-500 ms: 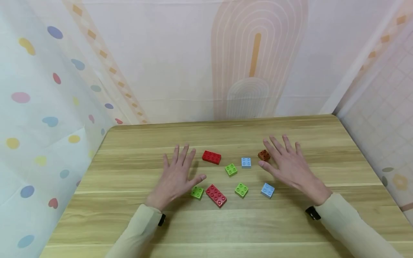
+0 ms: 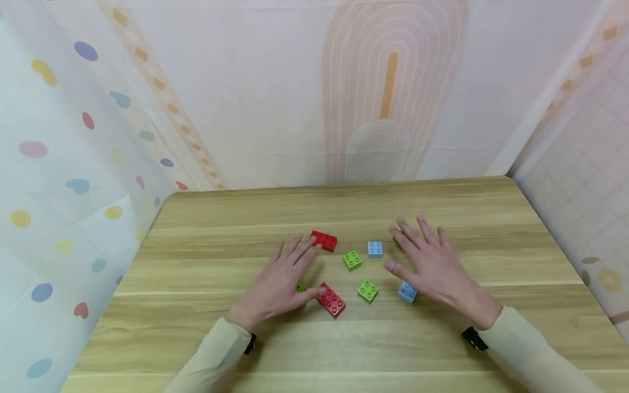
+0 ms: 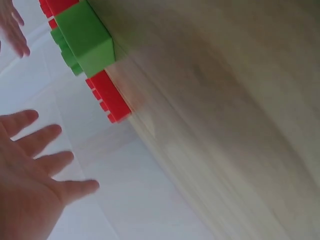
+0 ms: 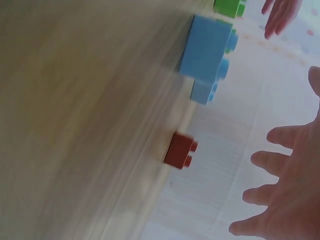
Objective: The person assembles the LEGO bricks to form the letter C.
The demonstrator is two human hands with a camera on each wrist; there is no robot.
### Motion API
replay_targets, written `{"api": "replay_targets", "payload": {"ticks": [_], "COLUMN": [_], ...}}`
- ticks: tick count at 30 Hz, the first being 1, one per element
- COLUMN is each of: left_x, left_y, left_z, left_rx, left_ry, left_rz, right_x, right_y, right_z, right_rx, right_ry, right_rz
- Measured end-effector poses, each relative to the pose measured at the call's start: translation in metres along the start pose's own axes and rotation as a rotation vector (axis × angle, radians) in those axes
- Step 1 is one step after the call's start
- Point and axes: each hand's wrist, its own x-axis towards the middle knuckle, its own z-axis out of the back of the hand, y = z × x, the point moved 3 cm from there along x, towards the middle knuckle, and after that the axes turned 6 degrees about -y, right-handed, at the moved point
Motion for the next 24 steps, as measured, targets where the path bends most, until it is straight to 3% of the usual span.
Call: {"api": "replay_targets", "payload": {"ticks": [5,14,24], "left_x": [0.0,-0.002,-0.002], "left_y": [-0.008,-0.014,-0.016], "left_z": [-0.002,-0.007,-0.011], "left_rx": [-0.039,-0.114,-0.136], "left_ry": [0.069,0.205,0.254], "left_rz": [-0.085,-0.14,-0.185], "right_x": [-0.003,-0.007,-0.01], "right_y": [0.01,0.024,0.039], "right_z": [-0.002,-0.004,-0.012], "right_rx": [0.009,0.059,0.076], "right_ry": [-0.002,-0.045,-0.01], "right_rz": [0.03,0.102,0.191]}}
